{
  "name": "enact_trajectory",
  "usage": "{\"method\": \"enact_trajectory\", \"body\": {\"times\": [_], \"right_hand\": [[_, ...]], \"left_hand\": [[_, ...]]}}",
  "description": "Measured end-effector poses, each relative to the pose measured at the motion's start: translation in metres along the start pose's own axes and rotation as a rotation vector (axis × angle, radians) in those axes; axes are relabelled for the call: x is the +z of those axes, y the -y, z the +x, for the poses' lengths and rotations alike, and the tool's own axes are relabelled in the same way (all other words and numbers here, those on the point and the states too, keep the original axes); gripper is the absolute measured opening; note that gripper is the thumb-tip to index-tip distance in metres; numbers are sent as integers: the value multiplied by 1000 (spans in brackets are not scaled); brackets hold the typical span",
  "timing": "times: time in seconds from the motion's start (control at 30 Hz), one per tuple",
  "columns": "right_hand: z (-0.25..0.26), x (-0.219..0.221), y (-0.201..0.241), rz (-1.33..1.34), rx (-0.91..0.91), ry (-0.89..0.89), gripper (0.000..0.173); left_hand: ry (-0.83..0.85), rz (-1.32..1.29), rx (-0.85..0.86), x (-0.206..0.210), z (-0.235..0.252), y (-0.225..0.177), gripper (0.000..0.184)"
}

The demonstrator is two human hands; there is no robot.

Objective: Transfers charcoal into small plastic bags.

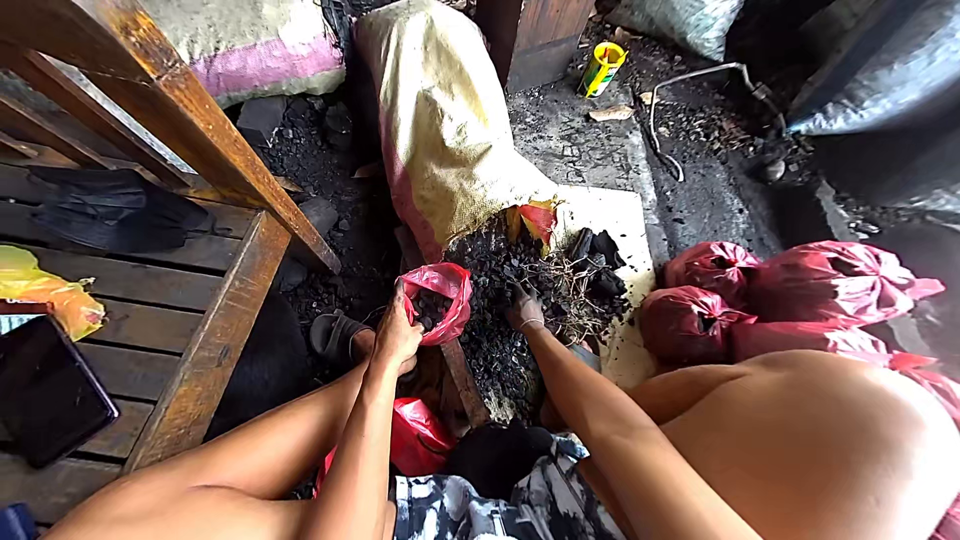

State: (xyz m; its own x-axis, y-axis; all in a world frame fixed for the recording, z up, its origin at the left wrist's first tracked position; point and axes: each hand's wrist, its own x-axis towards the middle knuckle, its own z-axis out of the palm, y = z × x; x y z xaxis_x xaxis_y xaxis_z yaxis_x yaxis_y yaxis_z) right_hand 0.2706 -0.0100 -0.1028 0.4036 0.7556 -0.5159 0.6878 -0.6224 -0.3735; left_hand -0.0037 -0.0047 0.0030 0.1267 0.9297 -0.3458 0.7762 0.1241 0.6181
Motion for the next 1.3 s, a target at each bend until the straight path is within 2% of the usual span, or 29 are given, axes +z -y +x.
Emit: {"method": "enact_trajectory", "body": {"times": [0.07, 0.17, 0.2, 0.37, 0.47, 0.53, 0.63, 0.73, 0.83, 0.9, 1.0, 1.1, 1.2, 1.3], "right_hand": [[4, 0, 3, -2, 2, 32, 67], [7, -3, 8, -19, -56, 26, 46], [6, -6, 10, -24, -79, 24, 40], [4, -30, 15, 85, -70, -40, 29], [8, -50, 26, 354, -85, -87, 27], [4, -61, 41, 591, -207, -31, 22], [-17, -71, 73, 734, -493, 232, 15], [-41, -52, 117, 568, -719, 352, 15], [-59, -28, 146, 161, -849, 314, 20], [-64, -22, 146, 86, -865, 276, 23], [-54, -39, 121, 273, -679, 101, 23], [-23, -62, 69, 306, -340, -87, 30], [-9, -73, 3, 129, 61, -47, 40], [-21, -50, -37, 80, 300, -4, 52]], "left_hand": [[82, -25, 83, 1, -5, 2, 97], [289, -65, 197, -2, -8, 2, 97], [304, -55, 194, -5, -8, 1, 97], [32, 3, 8, -16, 1, 9, 93], [9, 14, -10, -14, 5, 10, 91], [33, -7, 8, -9, 5, 3, 91], [68, -16, 41, -2, 9, -1, 94], [61, -25, 84, -3, 4, 0, 97], [31, -42, 107, -1, -1, 1, 96], [28, -33, 85, -3, -3, 2, 95], [25, -31, 32, -3, -3, 3, 93], [29, -28, 24, 1, 4, 4, 94], [55, -26, 20, 3, 7, -2, 93], [68, -39, 15, 4, 7, -2, 96]]}}
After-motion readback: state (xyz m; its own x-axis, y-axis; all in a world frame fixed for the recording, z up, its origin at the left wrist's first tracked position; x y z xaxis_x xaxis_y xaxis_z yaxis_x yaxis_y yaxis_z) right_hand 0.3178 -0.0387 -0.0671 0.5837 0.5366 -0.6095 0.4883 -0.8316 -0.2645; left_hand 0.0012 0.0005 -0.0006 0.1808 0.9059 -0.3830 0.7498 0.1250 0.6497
